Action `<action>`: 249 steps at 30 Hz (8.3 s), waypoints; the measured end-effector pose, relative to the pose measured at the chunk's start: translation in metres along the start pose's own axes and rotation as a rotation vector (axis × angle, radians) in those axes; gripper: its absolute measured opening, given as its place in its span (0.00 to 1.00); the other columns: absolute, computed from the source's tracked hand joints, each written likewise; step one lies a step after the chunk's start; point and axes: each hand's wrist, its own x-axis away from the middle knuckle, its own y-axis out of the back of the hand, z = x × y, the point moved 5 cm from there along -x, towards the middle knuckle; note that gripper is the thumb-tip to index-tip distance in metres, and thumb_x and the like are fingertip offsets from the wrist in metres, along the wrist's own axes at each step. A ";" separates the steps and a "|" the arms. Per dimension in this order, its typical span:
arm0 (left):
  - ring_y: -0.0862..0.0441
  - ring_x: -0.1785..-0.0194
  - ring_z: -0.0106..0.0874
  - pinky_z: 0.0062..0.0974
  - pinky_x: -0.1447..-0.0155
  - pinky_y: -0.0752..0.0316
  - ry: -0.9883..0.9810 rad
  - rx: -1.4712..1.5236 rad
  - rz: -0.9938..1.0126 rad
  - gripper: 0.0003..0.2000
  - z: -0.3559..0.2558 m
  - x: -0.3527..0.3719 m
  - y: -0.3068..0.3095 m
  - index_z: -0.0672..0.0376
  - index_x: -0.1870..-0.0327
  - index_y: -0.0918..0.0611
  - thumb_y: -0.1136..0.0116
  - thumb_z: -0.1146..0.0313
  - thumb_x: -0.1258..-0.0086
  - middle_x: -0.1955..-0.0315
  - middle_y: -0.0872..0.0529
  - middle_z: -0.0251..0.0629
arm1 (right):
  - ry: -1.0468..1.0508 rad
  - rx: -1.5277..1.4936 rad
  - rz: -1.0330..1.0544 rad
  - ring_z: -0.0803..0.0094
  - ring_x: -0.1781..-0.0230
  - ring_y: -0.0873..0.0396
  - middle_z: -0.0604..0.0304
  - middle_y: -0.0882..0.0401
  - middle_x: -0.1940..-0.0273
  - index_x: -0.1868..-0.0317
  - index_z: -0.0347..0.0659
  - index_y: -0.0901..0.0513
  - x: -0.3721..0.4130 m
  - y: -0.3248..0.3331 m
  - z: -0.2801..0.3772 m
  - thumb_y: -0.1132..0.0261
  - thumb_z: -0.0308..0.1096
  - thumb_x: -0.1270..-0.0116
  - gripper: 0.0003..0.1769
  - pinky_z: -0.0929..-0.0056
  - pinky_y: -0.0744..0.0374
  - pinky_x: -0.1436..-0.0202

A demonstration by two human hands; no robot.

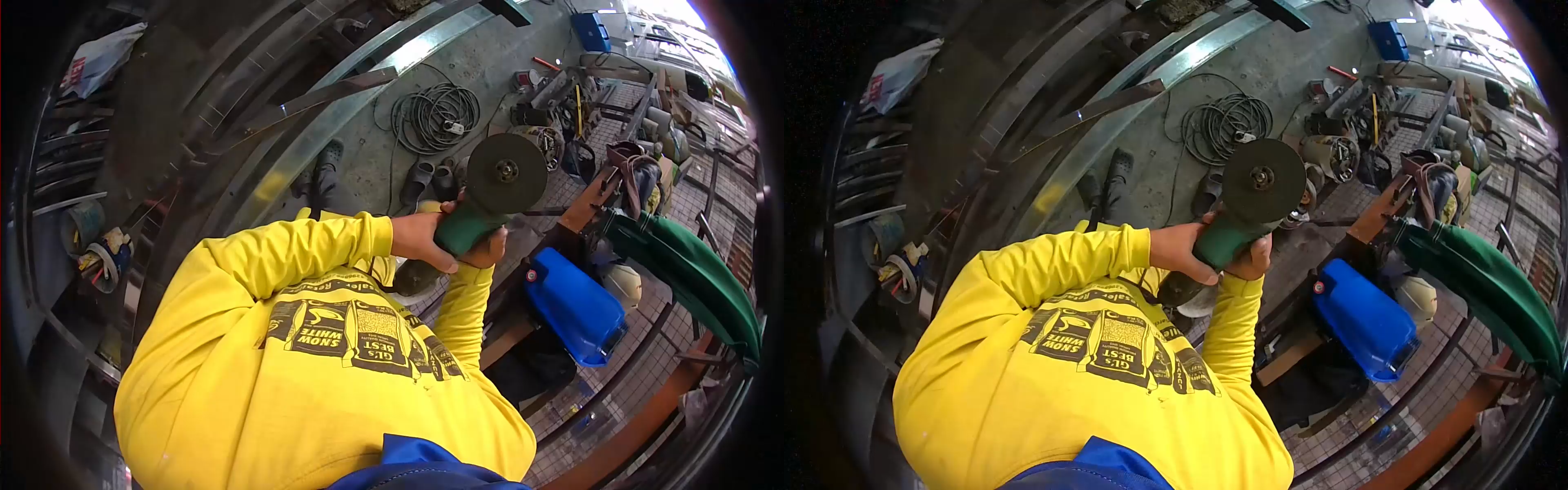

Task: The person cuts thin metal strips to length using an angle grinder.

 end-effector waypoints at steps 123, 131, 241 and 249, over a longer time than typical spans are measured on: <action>0.10 0.59 0.50 0.50 0.56 0.16 0.538 -1.346 -0.805 0.33 -0.036 0.102 0.219 0.60 0.45 0.21 0.36 0.36 0.33 0.64 0.10 0.48 | -0.524 0.787 0.041 0.68 0.39 0.22 0.53 0.23 0.36 0.22 0.33 0.41 -0.105 0.037 -0.032 0.24 0.40 0.34 0.48 0.69 0.24 0.33; 0.10 0.59 0.50 0.50 0.56 0.16 0.523 -1.352 -0.817 0.32 -0.034 0.103 0.221 0.59 0.46 0.21 0.37 0.35 0.33 0.65 0.10 0.48 | -0.543 0.825 0.007 0.68 0.39 0.22 0.53 0.24 0.35 0.23 0.33 0.41 -0.106 0.026 -0.029 0.25 0.40 0.33 0.47 0.69 0.24 0.34; 0.10 0.64 0.50 0.48 0.61 0.15 0.445 -1.381 -0.864 0.35 -0.037 0.103 0.218 0.61 0.50 0.20 0.41 0.31 0.32 0.71 0.10 0.50 | -0.569 0.789 -0.027 0.70 0.40 0.23 0.53 0.23 0.37 0.22 0.32 0.41 -0.114 0.025 -0.027 0.28 0.38 0.29 0.43 0.72 0.26 0.34; 0.10 0.65 0.50 0.47 0.60 0.14 0.443 -1.383 -0.871 0.35 -0.036 0.103 0.218 0.61 0.50 0.20 0.41 0.31 0.32 0.72 0.10 0.50 | -0.540 0.800 0.002 0.71 0.40 0.23 0.54 0.23 0.37 0.22 0.32 0.42 -0.117 0.023 -0.031 0.28 0.39 0.28 0.44 0.72 0.27 0.33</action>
